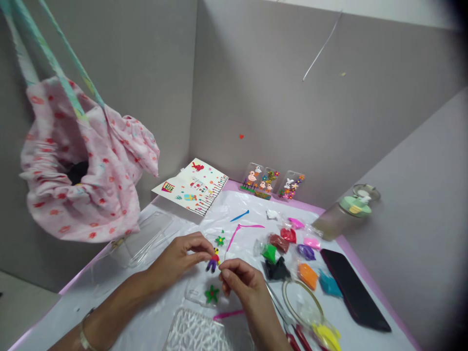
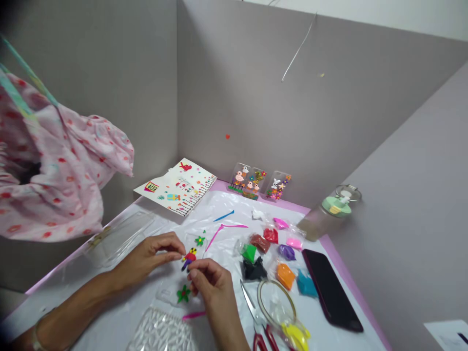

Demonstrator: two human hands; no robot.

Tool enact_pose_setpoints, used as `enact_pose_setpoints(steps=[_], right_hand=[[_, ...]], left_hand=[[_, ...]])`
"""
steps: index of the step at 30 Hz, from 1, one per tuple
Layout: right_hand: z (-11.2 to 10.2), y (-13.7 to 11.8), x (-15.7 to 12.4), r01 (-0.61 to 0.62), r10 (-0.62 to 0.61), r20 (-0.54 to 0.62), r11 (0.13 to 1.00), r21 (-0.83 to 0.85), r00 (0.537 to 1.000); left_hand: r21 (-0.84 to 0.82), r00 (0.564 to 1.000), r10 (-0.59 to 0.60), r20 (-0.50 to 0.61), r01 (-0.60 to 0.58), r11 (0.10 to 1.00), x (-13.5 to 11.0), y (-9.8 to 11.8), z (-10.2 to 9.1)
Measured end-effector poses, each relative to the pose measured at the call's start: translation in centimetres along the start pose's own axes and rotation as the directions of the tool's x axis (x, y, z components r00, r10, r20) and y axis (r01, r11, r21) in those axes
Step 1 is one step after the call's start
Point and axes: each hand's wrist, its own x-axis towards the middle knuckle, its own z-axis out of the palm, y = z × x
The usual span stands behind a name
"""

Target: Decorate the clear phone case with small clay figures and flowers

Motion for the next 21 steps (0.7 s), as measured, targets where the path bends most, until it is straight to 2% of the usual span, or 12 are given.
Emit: enact_pose_setpoints(steps=[13,21], right_hand=[[-0.3,0.4,0.1,-0.015,0.016,-0.008,0.998,0.058,1.0],[-0.3,0.6,0.1,-0.03,0.03,0.002,0.997,0.072,1.0]], left_hand=[[0.145,0.98,-0.077,0.184,0.05,0.988,0.1,-1.6,-1.0],[0.185,0.968,-0.113,0.226,0.071,0.98,-0.1,-2.3,-0.9]])
